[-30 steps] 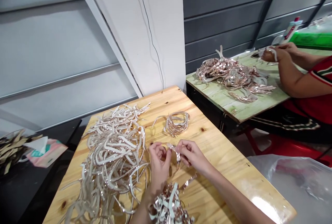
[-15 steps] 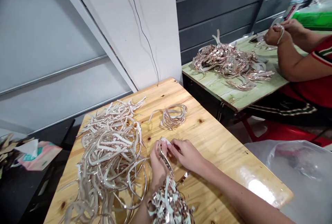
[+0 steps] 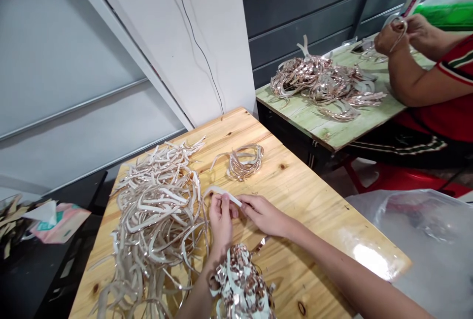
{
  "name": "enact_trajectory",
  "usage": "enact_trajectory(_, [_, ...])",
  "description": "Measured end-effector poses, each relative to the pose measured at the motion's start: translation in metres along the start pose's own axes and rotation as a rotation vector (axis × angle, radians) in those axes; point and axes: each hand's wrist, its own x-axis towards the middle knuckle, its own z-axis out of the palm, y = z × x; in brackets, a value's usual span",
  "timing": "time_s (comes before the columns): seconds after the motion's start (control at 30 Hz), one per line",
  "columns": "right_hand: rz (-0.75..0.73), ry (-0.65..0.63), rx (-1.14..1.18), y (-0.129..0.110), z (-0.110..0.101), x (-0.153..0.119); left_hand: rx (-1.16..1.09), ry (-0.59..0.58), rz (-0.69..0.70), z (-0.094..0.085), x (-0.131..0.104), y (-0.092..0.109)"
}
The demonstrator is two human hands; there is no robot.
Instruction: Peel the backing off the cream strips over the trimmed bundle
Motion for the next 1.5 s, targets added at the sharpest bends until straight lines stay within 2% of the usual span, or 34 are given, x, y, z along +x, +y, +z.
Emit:
enact_trajectory(0.1, [0.015,0.061,0.049,0.000,0.001,0.001,-0.038,0.020,0.015,0.001,-0.002,0.000])
enact_trajectory(0.2, [0.042,0.121,0.068,0.002,-0.001,0.002,0.051,-0.005,0.014,0.002,-0.003,0.002])
enact_trajectory(0.3, [0.141,0.188,0.141,0.008,-0.001,0.003,0.127,-0.027,0.007,0.003,-0.004,0.004])
enact_trajectory(0.4, [0.216,0.183,0.336,0.014,0.001,0.004,0.147,0.007,0.009,0.003,-0.005,0.005])
enact_trajectory(0.47, [0.197,0.172,0.414,0.016,0.003,0.005,0.162,0.001,0.021,0.003,-0.006,0.005])
enact_trajectory(0.6, [0.146,0.173,0.434,0.015,0.005,0.004,0.118,-0.016,0.033,0.004,-0.004,0.004])
enact_trajectory(0.8, [0.193,0.219,0.471,0.022,0.010,0.004,0.134,-0.013,0.003,0.007,-0.008,0.012])
enact_trajectory(0.97, [0.224,0.341,0.367,0.021,0.013,0.004,0.189,-0.035,-0.020,0.012,-0.015,0.021])
enact_trajectory(1.13, [0.196,0.419,0.094,0.014,0.012,0.001,0.232,0.011,0.033,0.012,-0.015,0.012])
enact_trajectory(1.23, [0.193,0.413,0.064,0.013,0.012,0.001,0.242,0.020,0.035,0.010,-0.013,0.010])
enact_trajectory(1.4, [0.231,0.319,0.383,0.019,0.013,0.004,0.226,0.051,-0.004,0.007,-0.010,0.014])
enact_trajectory(1.5, [0.197,0.273,0.460,0.021,0.012,0.006,0.208,0.039,0.005,0.005,-0.007,0.013])
